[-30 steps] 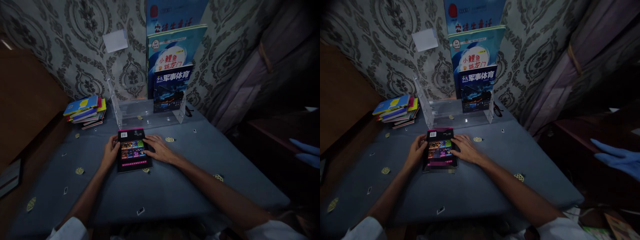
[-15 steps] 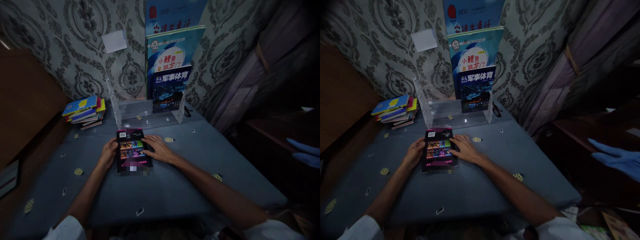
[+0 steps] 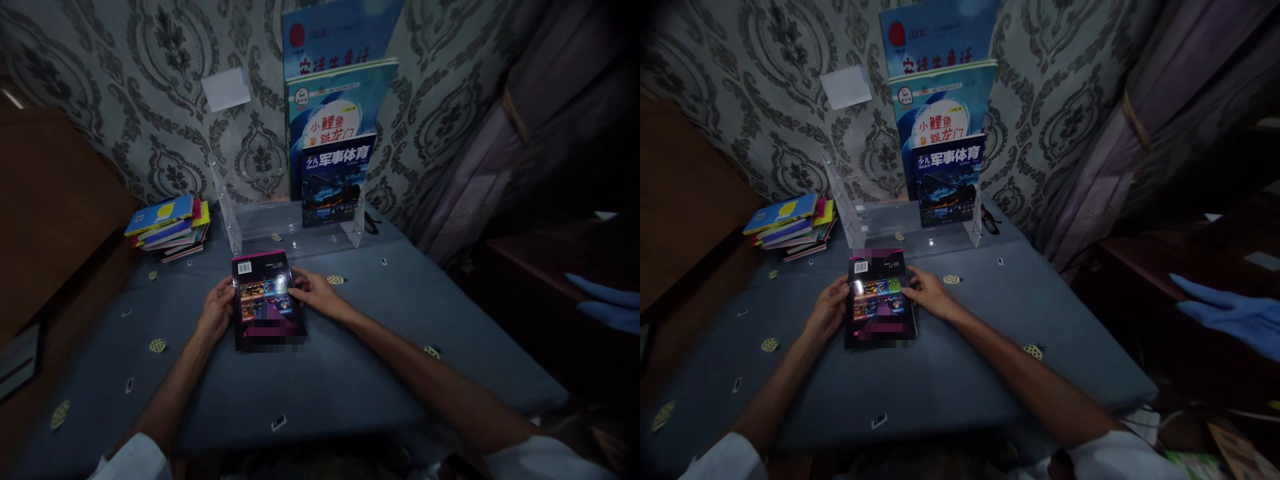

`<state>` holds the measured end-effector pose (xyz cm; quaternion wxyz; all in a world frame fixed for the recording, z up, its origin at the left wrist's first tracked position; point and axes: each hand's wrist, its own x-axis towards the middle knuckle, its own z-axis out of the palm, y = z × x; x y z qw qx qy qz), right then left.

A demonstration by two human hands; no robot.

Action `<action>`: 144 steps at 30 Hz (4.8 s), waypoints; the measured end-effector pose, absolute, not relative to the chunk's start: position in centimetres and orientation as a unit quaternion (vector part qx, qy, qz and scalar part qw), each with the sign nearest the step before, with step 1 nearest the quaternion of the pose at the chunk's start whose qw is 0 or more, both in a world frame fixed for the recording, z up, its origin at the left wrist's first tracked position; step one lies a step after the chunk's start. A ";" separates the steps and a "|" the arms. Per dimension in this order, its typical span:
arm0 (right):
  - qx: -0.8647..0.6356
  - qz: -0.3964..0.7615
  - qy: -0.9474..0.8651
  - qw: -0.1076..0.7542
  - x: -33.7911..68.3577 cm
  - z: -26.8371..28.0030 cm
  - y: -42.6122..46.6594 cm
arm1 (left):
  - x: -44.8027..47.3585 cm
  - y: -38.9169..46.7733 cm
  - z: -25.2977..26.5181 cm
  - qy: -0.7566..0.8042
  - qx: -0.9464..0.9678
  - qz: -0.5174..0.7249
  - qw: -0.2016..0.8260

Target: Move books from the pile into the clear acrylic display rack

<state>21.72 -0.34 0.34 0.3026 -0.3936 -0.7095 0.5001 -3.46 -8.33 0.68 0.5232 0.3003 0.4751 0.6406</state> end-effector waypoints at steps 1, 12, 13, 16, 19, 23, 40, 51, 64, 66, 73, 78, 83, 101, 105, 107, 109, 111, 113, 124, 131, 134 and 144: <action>-0.386 0.553 -0.674 0.301 21.7 0.4 -0.3 | -3.4 -8.3 0.7 0.470 0.302 0.643 0.524; -0.314 0.682 -0.594 0.289 22.0 1.3 -0.6 | -2.8 -8.5 1.4 0.442 0.337 0.627 0.545; -0.312 0.680 -0.593 0.296 22.0 1.4 -0.6 | -2.7 -8.5 1.5 0.443 0.340 0.627 0.544; -0.310 0.668 -0.597 0.318 22.2 1.5 -0.7 | -2.3 -8.3 1.6 0.444 0.340 0.640 0.527; -0.306 0.649 -0.609 0.339 22.5 1.9 -0.7 | -1.5 -8.1 2.1 0.440 0.346 0.655 0.508; -0.293 0.591 -0.652 0.373 23.2 2.9 -0.7 | 0.1 -7.6 3.9 0.430 0.372 0.660 0.491; -0.352 0.350 -0.754 0.430 26.3 2.7 -2.5 | 3.6 -5.6 3.3 0.399 0.455 0.639 0.475; -0.360 0.350 -0.762 0.408 26.7 0.3 -1.8 | 3.1 -6.3 1.3 0.443 0.522 0.580 0.441; -0.325 0.255 -0.818 0.401 29.5 0.0 -0.4 | 2.5 -6.6 0.6 0.446 0.817 0.316 0.180; -0.328 0.248 -0.837 0.360 30.1 -0.6 -0.1 | 2.4 -6.6 -0.3 0.453 0.825 0.294 0.167; -0.317 0.170 -0.884 0.299 28.4 0.3 -0.1 | 2.3 -6.4 -1.2 0.451 0.834 0.286 0.140; -0.237 0.180 -0.918 0.263 23.8 0.1 0.0 | 2.4 -6.3 -1.3 0.439 0.842 0.286 0.129; -0.299 0.161 -0.911 0.233 24.6 -1.7 1.3 | 2.3 -6.2 -1.5 0.441 0.840 0.283 0.139; -0.342 0.221 -0.875 0.261 29.3 -2.1 3.2 | 1.5 -5.4 -0.9 0.490 0.827 0.253 0.110; -0.336 0.229 -0.874 0.268 29.3 -2.2 3.3 | 0.6 -4.4 -0.9 0.485 0.821 0.269 0.138; -0.335 0.234 -0.872 0.270 29.4 -2.1 3.2 | 0.3 -3.9 -0.9 0.488 0.814 0.280 0.144; -0.334 0.240 -0.871 0.268 29.4 -2.0 3.1 | 0.1 -3.7 -0.9 0.493 0.808 0.289 0.143; -0.334 0.243 -0.871 0.265 29.5 -1.9 3.1 | 0.2 -3.7 -1.0 0.495 0.804 0.299 0.139; -0.336 0.242 -0.870 0.269 29.5 -1.9 3.1 | 0.3 -4.0 -1.0 0.496 0.803 0.302 0.138; -0.335 0.245 -0.865 0.281 29.2 -2.1 3.2 | 1.3 -5.3 0.6 0.514 0.812 0.252 0.113; -0.324 0.323 -0.824 0.336 29.9 -1.9 3.7 | 3.2 -3.1 0.7 0.478 0.841 0.232 0.102; -0.317 0.367 -0.797 0.360 29.9 -1.9 4.2 | 4.5 -2.3 0.9 0.475 0.857 0.186 0.072; -0.316 0.439 -0.748 0.385 30.0 -1.6 4.6 | 8.8 0.2 1.9 0.434 0.892 0.122 0.047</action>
